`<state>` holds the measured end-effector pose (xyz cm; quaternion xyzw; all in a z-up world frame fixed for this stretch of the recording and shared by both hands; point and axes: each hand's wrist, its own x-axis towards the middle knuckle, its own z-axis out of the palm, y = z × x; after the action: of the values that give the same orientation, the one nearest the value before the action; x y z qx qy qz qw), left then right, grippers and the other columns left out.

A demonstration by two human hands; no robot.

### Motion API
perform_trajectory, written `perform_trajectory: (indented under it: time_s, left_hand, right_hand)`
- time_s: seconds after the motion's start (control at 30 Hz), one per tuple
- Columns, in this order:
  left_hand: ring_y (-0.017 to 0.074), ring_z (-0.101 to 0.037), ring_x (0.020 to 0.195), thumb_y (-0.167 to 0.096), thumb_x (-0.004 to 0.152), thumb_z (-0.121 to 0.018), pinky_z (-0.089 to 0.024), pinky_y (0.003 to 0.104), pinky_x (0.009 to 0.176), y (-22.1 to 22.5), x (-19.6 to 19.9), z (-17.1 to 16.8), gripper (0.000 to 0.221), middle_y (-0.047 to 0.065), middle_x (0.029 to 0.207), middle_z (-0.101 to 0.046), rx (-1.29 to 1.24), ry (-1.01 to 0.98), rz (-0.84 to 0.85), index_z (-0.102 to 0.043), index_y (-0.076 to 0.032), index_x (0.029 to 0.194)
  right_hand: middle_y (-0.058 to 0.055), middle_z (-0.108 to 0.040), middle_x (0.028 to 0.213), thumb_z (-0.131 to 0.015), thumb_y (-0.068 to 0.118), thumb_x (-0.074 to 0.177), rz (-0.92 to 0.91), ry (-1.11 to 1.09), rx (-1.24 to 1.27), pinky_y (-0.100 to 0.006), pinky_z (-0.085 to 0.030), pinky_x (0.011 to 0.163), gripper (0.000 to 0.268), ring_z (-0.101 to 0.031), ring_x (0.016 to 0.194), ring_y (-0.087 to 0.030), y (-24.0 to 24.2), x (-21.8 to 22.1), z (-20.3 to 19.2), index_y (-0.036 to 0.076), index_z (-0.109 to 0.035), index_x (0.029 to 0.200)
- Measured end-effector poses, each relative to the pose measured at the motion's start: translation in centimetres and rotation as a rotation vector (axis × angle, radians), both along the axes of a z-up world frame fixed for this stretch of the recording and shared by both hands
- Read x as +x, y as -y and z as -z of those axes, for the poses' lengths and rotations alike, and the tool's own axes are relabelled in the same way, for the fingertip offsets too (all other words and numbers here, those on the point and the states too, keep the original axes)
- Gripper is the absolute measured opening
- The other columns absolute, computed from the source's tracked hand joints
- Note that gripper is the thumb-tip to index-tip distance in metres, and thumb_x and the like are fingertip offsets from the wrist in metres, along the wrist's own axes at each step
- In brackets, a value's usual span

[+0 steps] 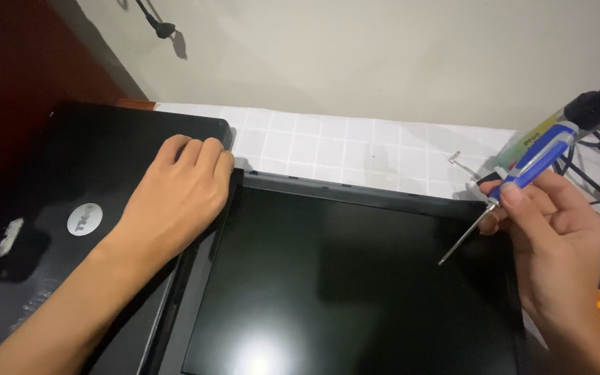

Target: Disassembling a laptop screen by removing screws with a screwdriver and prying off the plastic bezel.

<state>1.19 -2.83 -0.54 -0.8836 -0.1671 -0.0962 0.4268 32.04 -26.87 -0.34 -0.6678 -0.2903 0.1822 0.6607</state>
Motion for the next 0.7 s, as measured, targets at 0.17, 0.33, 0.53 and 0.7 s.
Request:
perform_trajectory:
  time_s: [0.17,0.33,0.53,0.7]
  left_hand:
    - [0.0173,-0.047,0.067,0.01,0.084,-0.057,-0.048,0.031,0.083,-0.1,-0.2,-0.1,0.03,-0.001,0.076,-0.043,-0.013,0.02,0.011,-0.048,-0.018,0.077]
    - [0.017,-0.047,0.067,0.006,0.091,-0.056,-0.05,0.032,0.09,-0.1,-0.3,0.0,0.029,-0.002,0.075,-0.042,0.01,0.053,0.013,-0.049,-0.019,0.078]
    - [0.0155,-0.049,0.067,-0.002,0.1,-0.061,-0.054,0.035,0.097,0.0,-0.3,-0.3,0.024,-0.003,0.076,-0.044,0.005,0.087,0.028,-0.055,-0.018,0.083]
    - [0.0228,-0.059,0.075,0.001,0.098,-0.059,-0.048,0.037,0.091,-0.6,-0.7,0.0,0.012,0.002,0.094,-0.059,-0.283,0.272,0.071,-0.06,-0.011,0.098]
  right_hand:
    - [-0.017,-0.068,0.105,-0.06,0.01,0.106,0.025,-0.009,-0.018,-0.029,-0.055,0.069,0.034,-0.063,0.09,-0.019,-0.2,-0.1,-0.3,-0.002,-0.056,0.138]
    - [-0.014,-0.066,0.1,-0.06,0.013,0.107,0.057,0.006,-0.097,-0.031,-0.055,0.076,0.036,-0.059,0.078,-0.02,-0.3,-0.6,-1.0,-0.001,-0.056,0.14]
    - [-0.017,-0.067,0.098,-0.062,0.011,0.107,0.043,0.026,-0.054,-0.029,-0.054,0.072,0.027,-0.059,0.072,-0.02,-0.2,-0.2,-0.3,-0.005,-0.059,0.128]
    - [-0.021,-0.07,0.112,-0.058,0.004,0.106,0.051,0.095,-0.102,-0.034,-0.054,0.071,0.035,-0.063,0.078,-0.024,-0.3,-1.3,-1.7,-0.005,-0.052,0.139]
